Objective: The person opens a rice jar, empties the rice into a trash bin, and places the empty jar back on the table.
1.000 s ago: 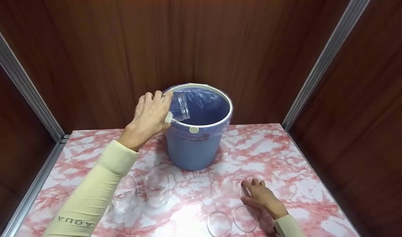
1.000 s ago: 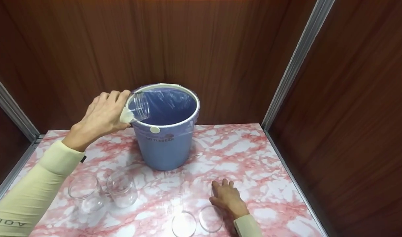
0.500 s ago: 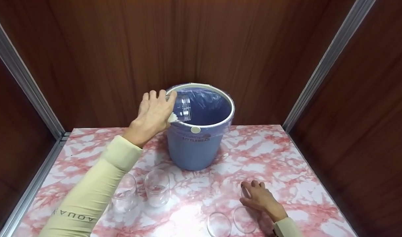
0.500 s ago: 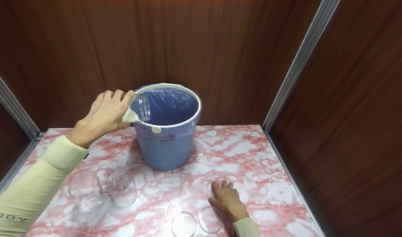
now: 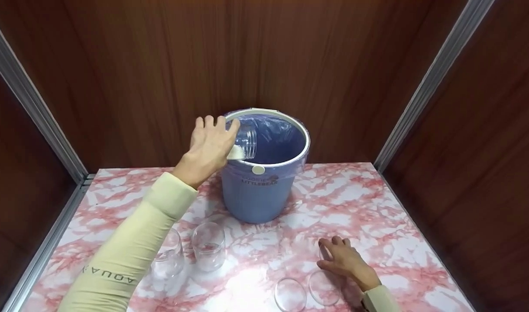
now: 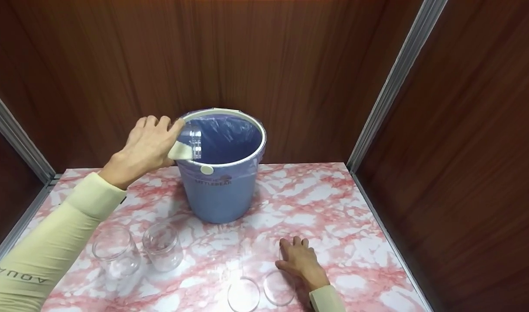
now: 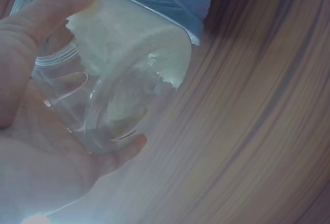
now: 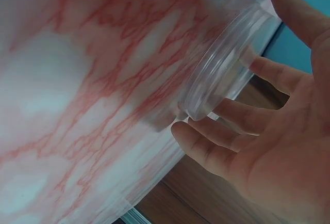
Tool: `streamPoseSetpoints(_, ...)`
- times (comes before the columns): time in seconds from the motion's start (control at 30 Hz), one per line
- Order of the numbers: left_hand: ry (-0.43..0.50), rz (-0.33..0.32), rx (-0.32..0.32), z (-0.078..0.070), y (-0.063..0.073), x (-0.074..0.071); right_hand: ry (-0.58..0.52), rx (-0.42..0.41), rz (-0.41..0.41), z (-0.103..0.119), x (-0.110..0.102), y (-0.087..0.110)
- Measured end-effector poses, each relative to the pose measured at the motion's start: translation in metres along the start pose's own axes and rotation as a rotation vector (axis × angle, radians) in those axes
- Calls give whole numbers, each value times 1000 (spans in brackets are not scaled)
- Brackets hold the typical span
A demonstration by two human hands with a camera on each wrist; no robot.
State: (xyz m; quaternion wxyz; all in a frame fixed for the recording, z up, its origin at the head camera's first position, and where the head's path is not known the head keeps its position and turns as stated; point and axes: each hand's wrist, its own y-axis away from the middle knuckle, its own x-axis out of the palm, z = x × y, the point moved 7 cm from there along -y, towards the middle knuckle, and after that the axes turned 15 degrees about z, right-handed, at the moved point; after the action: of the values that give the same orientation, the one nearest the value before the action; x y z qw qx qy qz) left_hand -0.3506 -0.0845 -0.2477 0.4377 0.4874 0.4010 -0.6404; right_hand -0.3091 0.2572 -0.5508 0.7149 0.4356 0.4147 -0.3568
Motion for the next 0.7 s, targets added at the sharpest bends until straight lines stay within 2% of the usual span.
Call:
streamPoseSetpoints(0.43,-72,46,17,-10,-5,-3,-29,30,38,-4,4,2)
streamPoseSetpoints(0.57,-77,59,14,-11,-6,-3,-9,18,17,-2,3,2)
streamPoseSetpoints(0.7,-86,44,11,-12,-7,-3,4,4,-12,0,3,3)
